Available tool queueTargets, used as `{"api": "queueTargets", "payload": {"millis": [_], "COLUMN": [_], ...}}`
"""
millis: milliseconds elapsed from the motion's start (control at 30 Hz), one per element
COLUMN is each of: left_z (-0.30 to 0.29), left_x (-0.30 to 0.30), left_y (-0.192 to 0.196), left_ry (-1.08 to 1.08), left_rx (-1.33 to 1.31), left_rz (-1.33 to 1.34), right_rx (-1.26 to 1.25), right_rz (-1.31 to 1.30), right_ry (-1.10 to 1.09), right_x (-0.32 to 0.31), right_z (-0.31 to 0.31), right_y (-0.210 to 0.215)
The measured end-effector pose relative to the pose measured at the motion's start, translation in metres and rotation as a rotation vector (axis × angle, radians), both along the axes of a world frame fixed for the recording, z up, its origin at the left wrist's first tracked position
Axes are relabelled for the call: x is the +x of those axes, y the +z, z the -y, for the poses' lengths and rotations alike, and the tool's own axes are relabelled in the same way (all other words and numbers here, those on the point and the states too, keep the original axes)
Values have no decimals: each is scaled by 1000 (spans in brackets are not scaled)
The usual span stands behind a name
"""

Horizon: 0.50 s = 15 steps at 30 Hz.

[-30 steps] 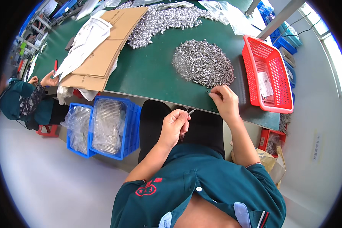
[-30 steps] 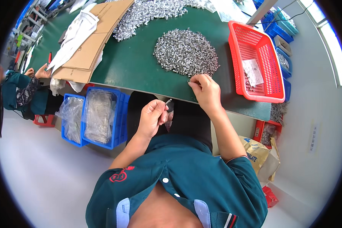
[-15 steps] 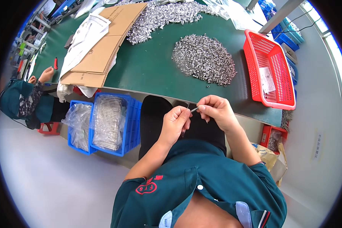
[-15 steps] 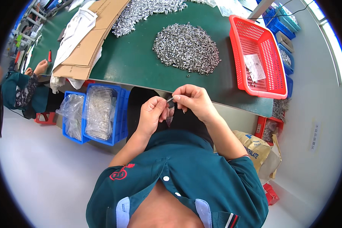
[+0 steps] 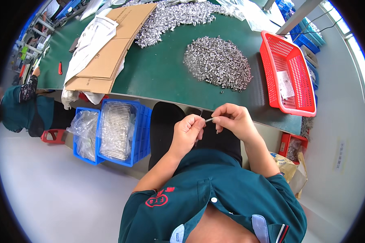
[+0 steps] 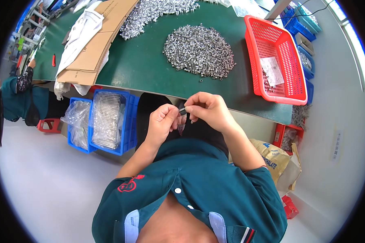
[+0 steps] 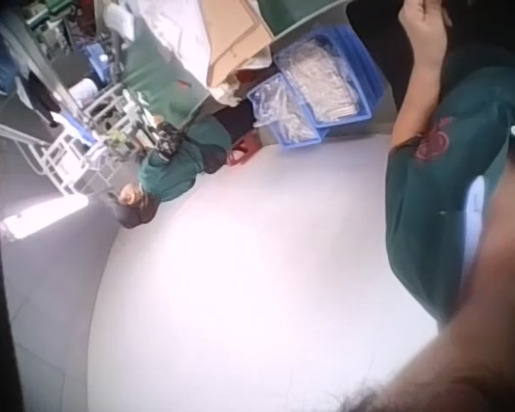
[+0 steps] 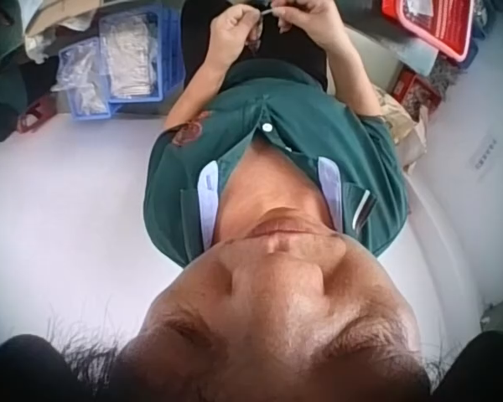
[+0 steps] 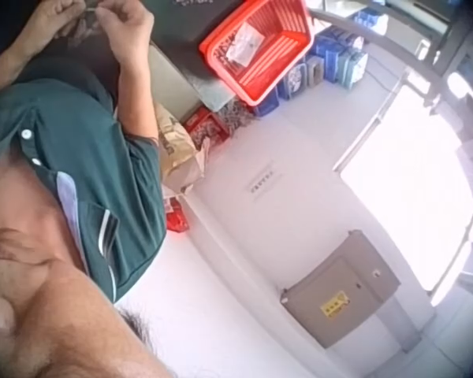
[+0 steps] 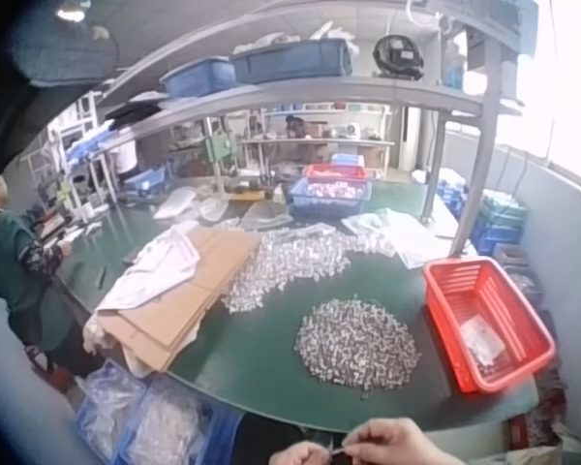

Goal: The recorder is sitting at a workbench and manually inserting small metal pins into plastic housings, then placing finished parts into a basket.

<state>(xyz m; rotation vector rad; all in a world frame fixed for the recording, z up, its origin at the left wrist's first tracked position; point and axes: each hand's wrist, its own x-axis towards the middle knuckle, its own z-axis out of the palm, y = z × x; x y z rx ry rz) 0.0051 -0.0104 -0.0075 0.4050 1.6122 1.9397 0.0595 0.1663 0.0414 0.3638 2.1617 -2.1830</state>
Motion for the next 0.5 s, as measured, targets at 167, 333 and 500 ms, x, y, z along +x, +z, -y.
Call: {"api": "queueTargets", "payload": {"millis": [167,333,500], "left_z": [-4,-3,0], "left_x": [-1,0,2], "left_y": [4,3,0], "left_ry": [15,41,56], "left_rx": [46,66,27], "left_rz": [16,21,-31], "right_rx": [-775,-939,-909], "right_rz": [20,49,84], "right_ry": [-11,-33,-26], "right_x": [3,1,1], "right_z": [3,10,11], "right_y": [-16,-22,-25]}}
